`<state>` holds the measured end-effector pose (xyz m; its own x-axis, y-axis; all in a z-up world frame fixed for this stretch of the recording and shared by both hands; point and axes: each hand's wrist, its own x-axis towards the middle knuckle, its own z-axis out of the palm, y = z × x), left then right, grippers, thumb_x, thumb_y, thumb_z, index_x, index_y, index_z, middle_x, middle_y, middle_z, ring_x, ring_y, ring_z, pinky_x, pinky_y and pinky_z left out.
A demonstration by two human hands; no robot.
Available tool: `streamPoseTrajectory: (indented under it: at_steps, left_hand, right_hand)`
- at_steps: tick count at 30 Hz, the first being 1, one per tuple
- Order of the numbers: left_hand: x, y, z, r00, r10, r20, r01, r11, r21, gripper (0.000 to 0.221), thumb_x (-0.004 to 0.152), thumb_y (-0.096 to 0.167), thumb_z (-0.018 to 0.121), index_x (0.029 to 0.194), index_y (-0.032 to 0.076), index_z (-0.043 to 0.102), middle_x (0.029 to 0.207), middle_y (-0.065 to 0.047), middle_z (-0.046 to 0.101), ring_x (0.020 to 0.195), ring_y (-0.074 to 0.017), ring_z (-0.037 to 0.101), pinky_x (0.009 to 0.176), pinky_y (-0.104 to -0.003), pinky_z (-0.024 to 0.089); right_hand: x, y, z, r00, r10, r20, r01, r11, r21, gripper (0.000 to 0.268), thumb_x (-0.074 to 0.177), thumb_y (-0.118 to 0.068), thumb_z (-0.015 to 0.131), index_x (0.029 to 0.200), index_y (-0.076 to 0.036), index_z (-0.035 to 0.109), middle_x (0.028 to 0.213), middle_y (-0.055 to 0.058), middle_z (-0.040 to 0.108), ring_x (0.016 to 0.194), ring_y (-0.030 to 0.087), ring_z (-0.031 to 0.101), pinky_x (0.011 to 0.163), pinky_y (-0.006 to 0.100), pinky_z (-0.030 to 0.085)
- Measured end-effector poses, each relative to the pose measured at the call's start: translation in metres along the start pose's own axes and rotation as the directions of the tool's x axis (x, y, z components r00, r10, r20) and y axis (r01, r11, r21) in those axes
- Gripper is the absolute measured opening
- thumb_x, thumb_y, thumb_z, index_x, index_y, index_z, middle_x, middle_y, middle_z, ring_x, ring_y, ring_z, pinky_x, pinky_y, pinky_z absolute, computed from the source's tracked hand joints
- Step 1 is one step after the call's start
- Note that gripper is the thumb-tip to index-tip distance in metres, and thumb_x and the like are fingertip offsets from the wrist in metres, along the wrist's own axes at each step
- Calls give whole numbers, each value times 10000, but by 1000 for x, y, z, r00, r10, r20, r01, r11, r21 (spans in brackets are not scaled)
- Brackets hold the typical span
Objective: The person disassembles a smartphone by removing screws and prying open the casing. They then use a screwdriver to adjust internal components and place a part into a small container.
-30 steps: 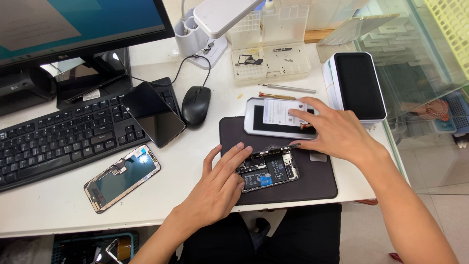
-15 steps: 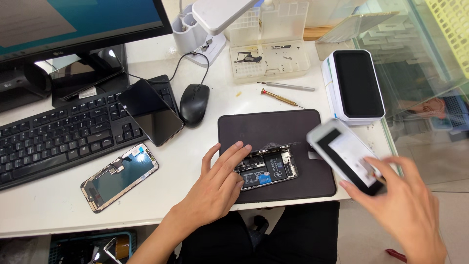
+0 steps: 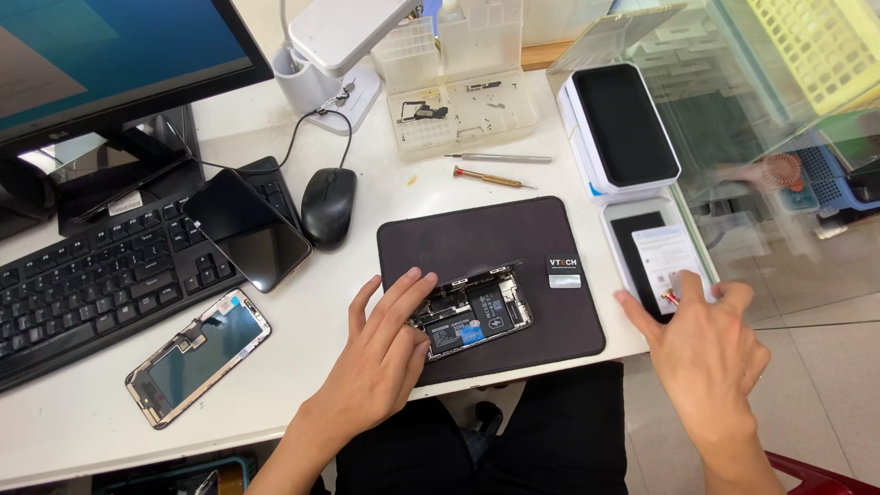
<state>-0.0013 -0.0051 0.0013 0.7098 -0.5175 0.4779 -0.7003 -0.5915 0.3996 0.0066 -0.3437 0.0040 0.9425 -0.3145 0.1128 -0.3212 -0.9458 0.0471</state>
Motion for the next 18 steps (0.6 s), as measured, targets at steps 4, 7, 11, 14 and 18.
streamPoseTrajectory:
  at_steps: [4, 7, 11, 14, 18]
  left_hand:
    - [0, 0, 1, 1000, 3, 0, -3, 1000, -2, 49, 904, 9, 632, 895, 8, 584, 1515, -276, 453, 1470, -406, 406, 1186, -649, 241]
    - [0, -1, 0, 1000, 14, -1, -14, 1000, 1, 52, 921, 13, 630, 903, 6, 582, 1522, -273, 450, 1477, -404, 406, 1191, -645, 243]
    - [-2, -1, 0, 1000, 10, 2, -10, 1000, 2, 50, 925, 16, 628, 911, 5, 582, 1528, -274, 445, 1481, -406, 398, 1191, -645, 238]
    - [-2, -1, 0, 1000, 14, 7, -14, 1000, 3, 65, 929, 18, 631, 904, 7, 573, 1532, -273, 441, 1486, -411, 391, 1193, -646, 236]
    - [-2, -1, 0, 1000, 20, 0, -20, 1000, 0, 86, 930, 18, 641, 901, 11, 560, 1539, -273, 436, 1490, -412, 392, 1193, -649, 239]
  right_hand:
    - [5, -6, -4, 999, -26, -29, 26, 1000, -17, 696, 883, -627, 687, 1161, 11, 706, 1321, 293, 550, 550, 377, 682, 451, 450, 535]
    - [21, -10, -8, 988, -91, -124, 99, 993, 63, 618, 921, -563, 724, 1175, 0, 713, 1330, 261, 578, 669, 394, 693, 547, 482, 541]
    - [75, -26, -4, 899, -234, -369, 336, 911, 241, 479, 1005, -473, 769, 1220, -49, 709, 1280, 190, 659, 955, 421, 696, 727, 549, 546]
    - [123, -47, 6, 949, -212, -233, 259, 947, 192, 636, 928, -544, 809, 1195, 18, 675, 1169, 287, 642, 888, 478, 680, 683, 596, 531]
    - [157, -55, 8, 979, -184, -85, 194, 972, 132, 845, 835, -609, 858, 1191, 118, 614, 1053, 349, 618, 850, 502, 678, 705, 595, 552]
